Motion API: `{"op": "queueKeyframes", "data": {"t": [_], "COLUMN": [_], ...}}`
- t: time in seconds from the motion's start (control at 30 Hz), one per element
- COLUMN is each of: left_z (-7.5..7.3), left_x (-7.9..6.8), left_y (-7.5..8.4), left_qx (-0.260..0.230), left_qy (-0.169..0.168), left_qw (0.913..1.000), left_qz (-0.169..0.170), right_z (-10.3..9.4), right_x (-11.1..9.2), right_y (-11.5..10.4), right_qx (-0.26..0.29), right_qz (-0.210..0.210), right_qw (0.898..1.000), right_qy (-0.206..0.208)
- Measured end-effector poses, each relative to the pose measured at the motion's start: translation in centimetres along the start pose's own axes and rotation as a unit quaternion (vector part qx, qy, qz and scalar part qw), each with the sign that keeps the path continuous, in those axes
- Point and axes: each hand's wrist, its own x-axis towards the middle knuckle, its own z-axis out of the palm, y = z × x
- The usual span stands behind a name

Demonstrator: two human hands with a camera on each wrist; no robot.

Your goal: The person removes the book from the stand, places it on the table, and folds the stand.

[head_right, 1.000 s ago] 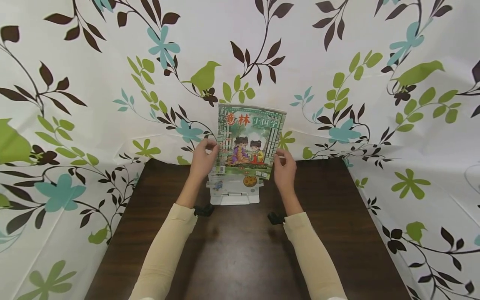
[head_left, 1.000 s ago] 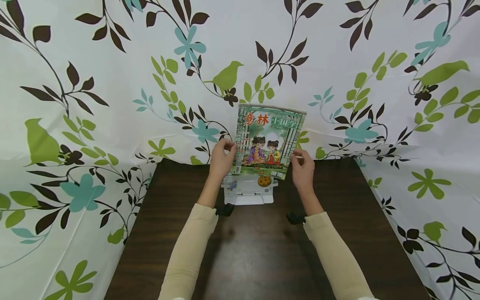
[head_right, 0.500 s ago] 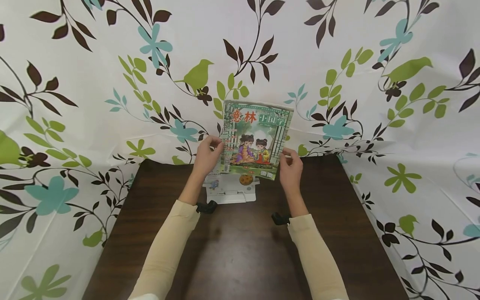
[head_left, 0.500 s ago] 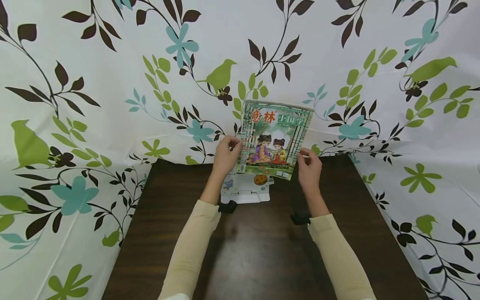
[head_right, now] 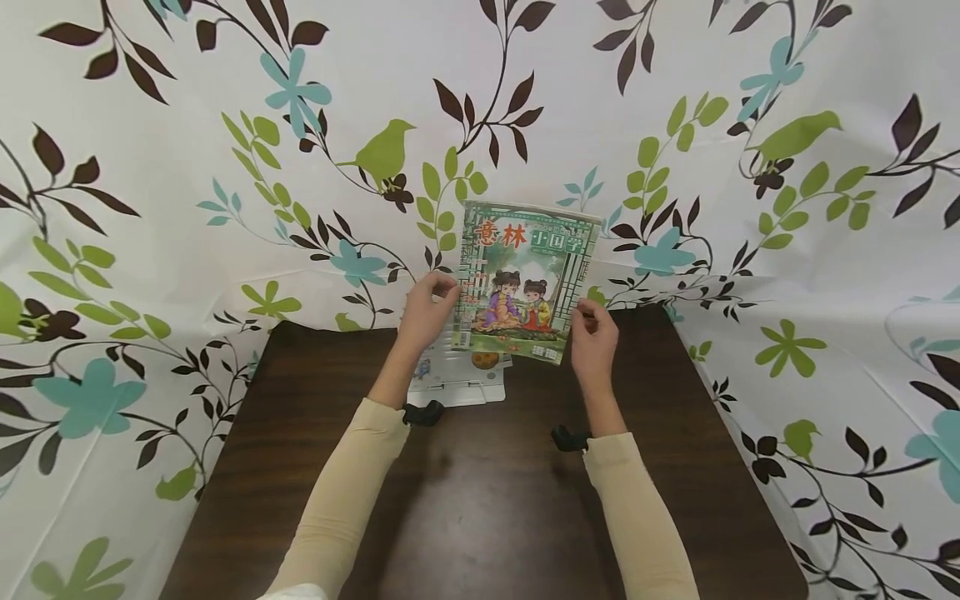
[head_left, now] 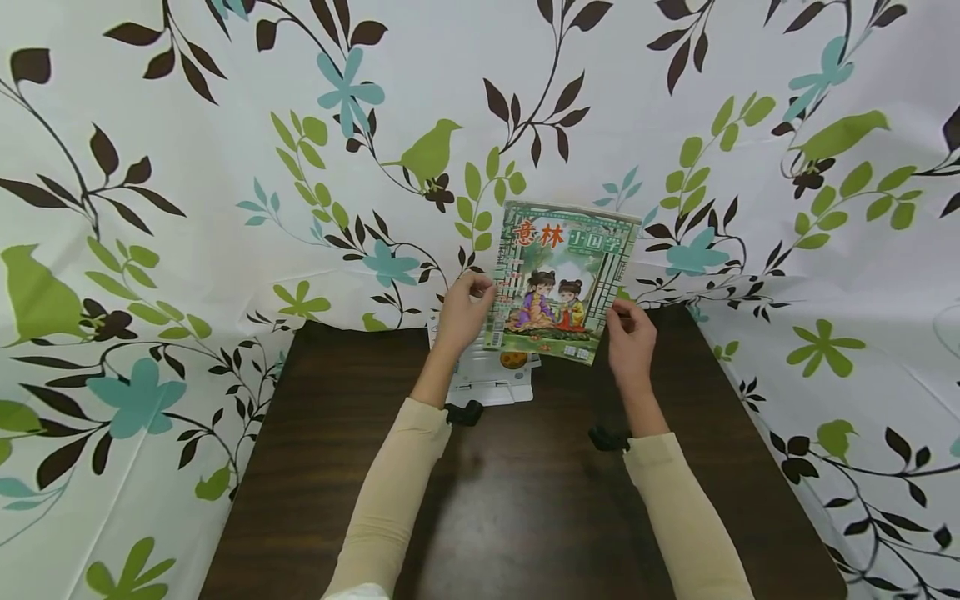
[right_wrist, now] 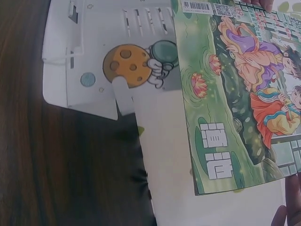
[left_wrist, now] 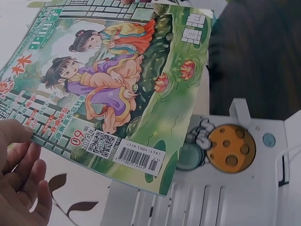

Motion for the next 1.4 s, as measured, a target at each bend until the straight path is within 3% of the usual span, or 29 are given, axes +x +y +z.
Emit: {"op": "queueKeyframes", "data": {"t": [0.13,0.4,0.8,1.13,1.33,1.4], "left_z": [1.0,2.9,6.2,8.7,10.2,10.8], "left_x": [0.0,0.5,0.3,0.1,0.2,0.1], "left_y": [0.2,0.8,1.7,1.8,1.8,1.9], "left_qx": [-0.007,-0.004,-0.028,-0.005,0.001,0.004], "left_qy": [-0.011,-0.036,-0.073,-0.099,-0.119,-0.128], "left_qw": [0.9999,0.9993,0.9969,0.9950,0.9928,0.9917], "left_qz": [0.007,0.006,0.006,0.015,0.017,0.015], "right_z": [-0.9,-3.0,-6.3,-8.4,-9.1,-9.6], "right_x": [-0.2,-1.4,-0.5,-1.1,-2.3,-2.5], "right_y": [-0.3,-3.4,1.5,2.4,0.6,1.2], "right_qx": [-0.008,-0.021,-0.060,-0.062,-0.062,-0.064], "right_qz": [0.006,0.010,0.025,0.043,0.060,0.065], "right_qw": [1.000,1.000,0.997,0.994,0.993,0.992], "right_qy": [0.010,0.010,0.051,0.077,0.079,0.086]}}
